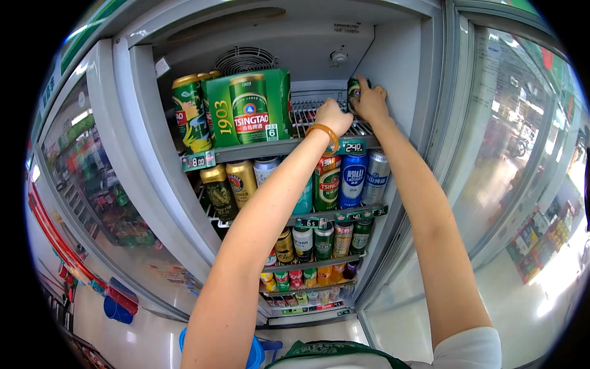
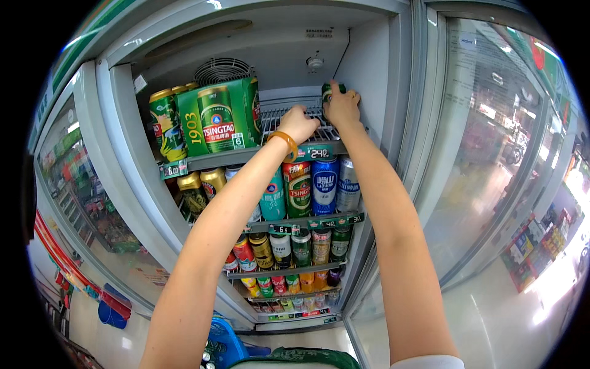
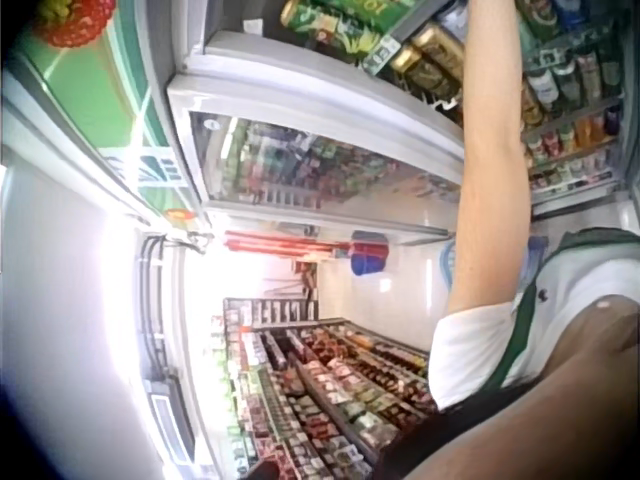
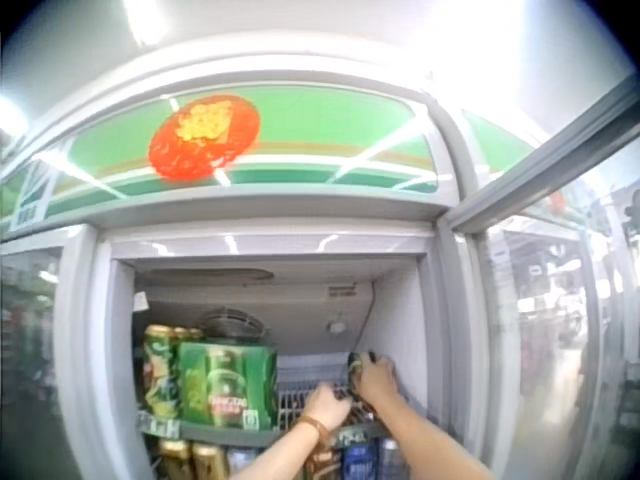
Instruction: The person repeatedly takes cans of Tsingtao beer and a six-pack from a refrigerated display case and places them into a blue shopping basket. The person also takes a six-pack of beer from the basket and places it back into the refrigerator.
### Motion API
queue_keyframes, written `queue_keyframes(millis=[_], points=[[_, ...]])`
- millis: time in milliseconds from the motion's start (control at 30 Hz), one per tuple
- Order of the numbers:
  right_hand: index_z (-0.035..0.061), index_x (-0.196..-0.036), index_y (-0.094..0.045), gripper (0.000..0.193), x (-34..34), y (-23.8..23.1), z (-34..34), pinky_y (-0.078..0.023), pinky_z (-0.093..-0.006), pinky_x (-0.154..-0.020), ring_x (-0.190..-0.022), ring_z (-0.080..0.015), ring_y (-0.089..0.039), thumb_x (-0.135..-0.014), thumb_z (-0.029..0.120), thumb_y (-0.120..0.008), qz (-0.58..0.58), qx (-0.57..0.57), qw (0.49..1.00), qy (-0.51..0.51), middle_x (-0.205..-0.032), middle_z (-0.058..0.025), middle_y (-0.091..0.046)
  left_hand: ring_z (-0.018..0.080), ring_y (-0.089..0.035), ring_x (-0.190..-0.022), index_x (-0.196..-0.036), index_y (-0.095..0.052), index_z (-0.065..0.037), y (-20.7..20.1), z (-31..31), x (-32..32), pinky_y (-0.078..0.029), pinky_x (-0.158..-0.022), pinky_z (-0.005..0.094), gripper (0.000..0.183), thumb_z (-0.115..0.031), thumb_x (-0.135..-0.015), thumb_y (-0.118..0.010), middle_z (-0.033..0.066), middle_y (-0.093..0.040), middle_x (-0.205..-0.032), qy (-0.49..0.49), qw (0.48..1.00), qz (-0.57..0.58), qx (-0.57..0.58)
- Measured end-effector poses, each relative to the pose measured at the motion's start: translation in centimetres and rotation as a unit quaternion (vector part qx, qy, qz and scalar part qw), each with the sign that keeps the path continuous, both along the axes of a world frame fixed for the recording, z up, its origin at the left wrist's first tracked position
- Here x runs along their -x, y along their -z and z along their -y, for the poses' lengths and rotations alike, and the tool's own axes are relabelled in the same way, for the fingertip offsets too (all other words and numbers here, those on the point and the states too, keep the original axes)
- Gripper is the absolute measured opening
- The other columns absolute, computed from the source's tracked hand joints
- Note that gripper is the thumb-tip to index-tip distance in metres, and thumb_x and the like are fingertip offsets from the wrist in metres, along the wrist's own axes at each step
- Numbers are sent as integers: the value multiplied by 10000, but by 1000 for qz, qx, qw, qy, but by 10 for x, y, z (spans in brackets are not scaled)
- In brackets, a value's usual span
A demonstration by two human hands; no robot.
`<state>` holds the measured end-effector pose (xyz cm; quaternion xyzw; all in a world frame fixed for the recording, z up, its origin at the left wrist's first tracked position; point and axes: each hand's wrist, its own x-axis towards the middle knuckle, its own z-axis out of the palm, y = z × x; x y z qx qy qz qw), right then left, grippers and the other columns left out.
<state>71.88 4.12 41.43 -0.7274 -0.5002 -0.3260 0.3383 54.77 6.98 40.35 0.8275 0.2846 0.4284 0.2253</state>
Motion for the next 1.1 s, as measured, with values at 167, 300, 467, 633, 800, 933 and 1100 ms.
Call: queue_keyframes(millis=[167,300,467,633,800,933,1100], points=[[26,-1418,-413,727,23,-8,18,-552,-553,-996,-1211,-548,-606,-856,191,-844,-72,-55,994,-66,-1251,-382,-594,371,-720,-1152,-1406,-562,132,-1,1,8,-536,-1044,415,728,-266,-828,-753,251,-750,-1178,-8,1000,-8,-3],[-52,-1342,-386,808,22,-6,45,-559,-522,-1003,-1201,-534,-630,-785,190,-920,-59,-86,994,-43,-1260,-369,-600,367,-691,-1219,-1418,-572,88,3,14,10,-524,-1075,414,679,-244,-848,-736,226,-731,-1263,17,999,22,-26],[-31,-1284,-613,721,47,-15,93,-555,-494,-1015,-1212,-481,-632,-707,242,-949,-29,-6,999,-27,-1299,-331,-623,325,-707,-1222,-1390,-617,25,7,16,14,-552,-1055,399,546,-129,-870,-679,216,-724,-1304,85,987,108,-78],[-9,-1214,-737,646,95,-12,136,-556,-491,-966,-1143,-422,-662,-673,272,-951,83,-63,989,-102,-1168,-271,-713,289,-706,-1240,-1360,-666,-40,15,34,48,-586,-1019,379,463,-2,-908,-572,158,-732,-1322,160,967,191,-54],[0,-1241,-741,661,176,11,189,-562,-437,-943,-1093,-344,-700,-699,307,-962,130,-132,975,-126,-1141,-203,-733,227,-709,-1205,-1390,-660,-47,54,71,133,-600,-967,331,490,85,-950,-492,126,-729,-1292,232,927,264,-126],[5,-1227,-762,677,266,40,212,-568,-387,-910,-1031,-264,-726,-711,390,-970,50,-71,976,-201,-1161,-157,-743,203,-701,-1202,-1378,-689,-55,94,105,254,-579,-1008,337,471,76,-963,-510,112,-732,-1291,214,937,247,-122],[4,-1138,-792,551,357,121,168,-554,-352,-867,-942,-218,-710,-731,329,-970,-92,118,895,-420,-1054,-110,-759,188,-686,-1204,-1400,-684,-58,193,104,410,-548,-1059,333,398,15,-1049,-509,93,-718,-1306,138,980,143,22]])
